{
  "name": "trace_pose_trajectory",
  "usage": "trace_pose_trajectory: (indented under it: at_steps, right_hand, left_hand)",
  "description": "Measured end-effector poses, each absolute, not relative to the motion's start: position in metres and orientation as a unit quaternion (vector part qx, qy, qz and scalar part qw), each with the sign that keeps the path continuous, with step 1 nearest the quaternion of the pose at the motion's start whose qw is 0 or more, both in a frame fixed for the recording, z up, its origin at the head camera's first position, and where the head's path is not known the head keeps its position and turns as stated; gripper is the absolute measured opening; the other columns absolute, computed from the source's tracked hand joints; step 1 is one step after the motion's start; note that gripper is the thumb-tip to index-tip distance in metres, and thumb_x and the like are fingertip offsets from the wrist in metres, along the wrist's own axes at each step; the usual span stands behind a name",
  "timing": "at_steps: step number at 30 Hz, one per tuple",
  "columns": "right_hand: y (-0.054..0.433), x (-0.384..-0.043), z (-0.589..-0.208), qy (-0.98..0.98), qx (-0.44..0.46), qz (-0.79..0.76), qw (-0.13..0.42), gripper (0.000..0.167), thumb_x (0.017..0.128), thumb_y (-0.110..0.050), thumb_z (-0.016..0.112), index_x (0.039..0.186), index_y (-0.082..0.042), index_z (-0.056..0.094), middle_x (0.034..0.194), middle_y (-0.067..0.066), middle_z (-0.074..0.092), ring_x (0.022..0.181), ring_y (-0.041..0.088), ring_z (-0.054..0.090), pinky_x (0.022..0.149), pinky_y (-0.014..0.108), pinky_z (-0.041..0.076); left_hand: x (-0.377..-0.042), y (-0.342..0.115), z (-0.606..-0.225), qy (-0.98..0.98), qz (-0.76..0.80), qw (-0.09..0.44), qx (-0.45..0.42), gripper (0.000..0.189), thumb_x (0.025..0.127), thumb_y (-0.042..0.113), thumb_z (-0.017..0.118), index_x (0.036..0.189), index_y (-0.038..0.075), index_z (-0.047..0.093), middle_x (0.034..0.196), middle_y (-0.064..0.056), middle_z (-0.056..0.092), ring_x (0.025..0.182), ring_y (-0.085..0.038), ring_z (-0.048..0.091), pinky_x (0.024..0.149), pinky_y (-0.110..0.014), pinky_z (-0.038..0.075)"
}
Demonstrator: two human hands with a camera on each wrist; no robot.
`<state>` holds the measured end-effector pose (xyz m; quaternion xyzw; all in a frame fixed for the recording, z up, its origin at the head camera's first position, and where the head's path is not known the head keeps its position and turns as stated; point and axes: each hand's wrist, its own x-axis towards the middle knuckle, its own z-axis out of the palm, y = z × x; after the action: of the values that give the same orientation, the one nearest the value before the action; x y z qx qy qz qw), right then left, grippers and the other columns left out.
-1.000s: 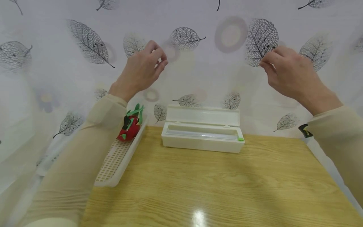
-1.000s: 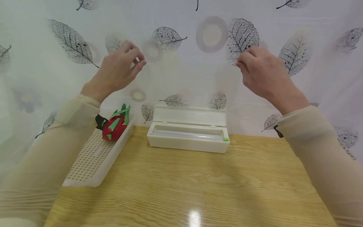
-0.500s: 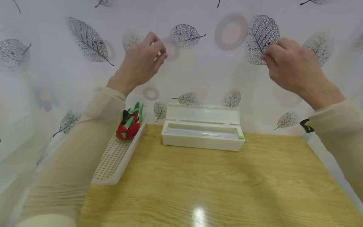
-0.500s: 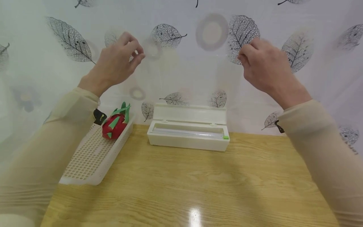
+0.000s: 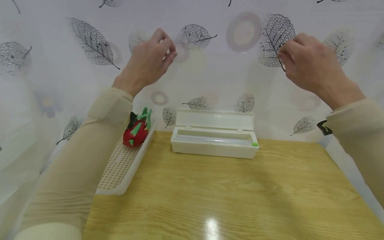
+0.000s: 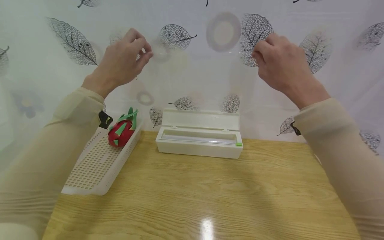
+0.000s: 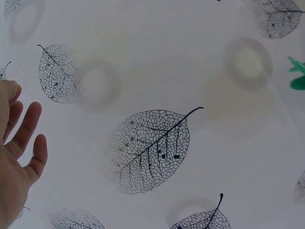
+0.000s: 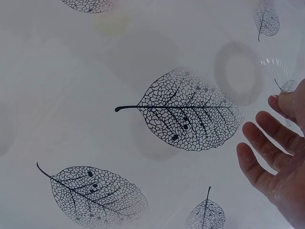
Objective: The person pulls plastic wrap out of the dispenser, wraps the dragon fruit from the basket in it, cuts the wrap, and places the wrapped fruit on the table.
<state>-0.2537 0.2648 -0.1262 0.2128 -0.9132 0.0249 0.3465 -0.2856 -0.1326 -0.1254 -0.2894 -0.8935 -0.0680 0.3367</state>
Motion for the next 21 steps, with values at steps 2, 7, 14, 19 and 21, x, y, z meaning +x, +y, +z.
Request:
trace_pose_trajectory:
  at_steps: [2,7,14,19,21]
  right_hand:
    - [0.265,-0.254,-0.125,-0.914,0.211,0.024,0.346,0.027,0.106,-0.013,0.051,0.115,0.006,0.067,0.114,0.029,0.062,0.101,0.047,0.058,0.078,0.065,0.05]
    - [0.265,-0.254,-0.124,-0.915,0.21,0.021,0.345,0.028,0.106,-0.014,0.05,0.117,0.006,0.066,0.113,0.029,0.062,0.1,0.046,0.057,0.076,0.065,0.05]
    - [0.264,-0.258,-0.12,-0.923,0.198,0.021,0.33,0.029,0.106,-0.014,0.049,0.119,0.005,0.066,0.113,0.028,0.061,0.099,0.046,0.056,0.076,0.064,0.05]
    - [0.264,-0.261,-0.116,-0.931,0.182,0.022,0.314,0.032,0.108,-0.017,0.045,0.124,0.003,0.065,0.117,0.028,0.059,0.103,0.047,0.055,0.079,0.066,0.049]
    - [0.264,-0.263,-0.115,-0.933,0.178,0.023,0.312,0.033,0.108,-0.018,0.045,0.124,0.002,0.064,0.12,0.028,0.059,0.106,0.047,0.055,0.081,0.067,0.049]
  left_hand:
    - [-0.285,-0.132,-0.124,-0.896,-0.068,0.334,-0.286,0.029,0.108,0.023,0.05,0.116,0.0,0.066,0.123,-0.017,0.058,0.09,-0.032,0.067,0.072,-0.043,0.056]
    - [-0.286,-0.132,-0.122,-0.901,-0.072,0.326,-0.278,0.032,0.108,0.025,0.048,0.119,0.0,0.066,0.125,-0.017,0.057,0.086,-0.032,0.066,0.07,-0.043,0.055]
    - [-0.29,-0.131,-0.118,-0.905,-0.072,0.322,-0.27,0.031,0.108,0.024,0.049,0.119,0.001,0.065,0.126,-0.016,0.057,0.088,-0.032,0.065,0.074,-0.043,0.055]
    - [-0.294,-0.13,-0.114,-0.909,-0.071,0.316,-0.265,0.032,0.109,0.025,0.048,0.12,0.001,0.066,0.127,-0.016,0.057,0.088,-0.032,0.063,0.075,-0.044,0.054]
    - [-0.296,-0.13,-0.113,-0.91,-0.07,0.311,-0.263,0.032,0.109,0.025,0.048,0.12,0.001,0.065,0.128,-0.017,0.056,0.089,-0.032,0.063,0.076,-0.044,0.054]
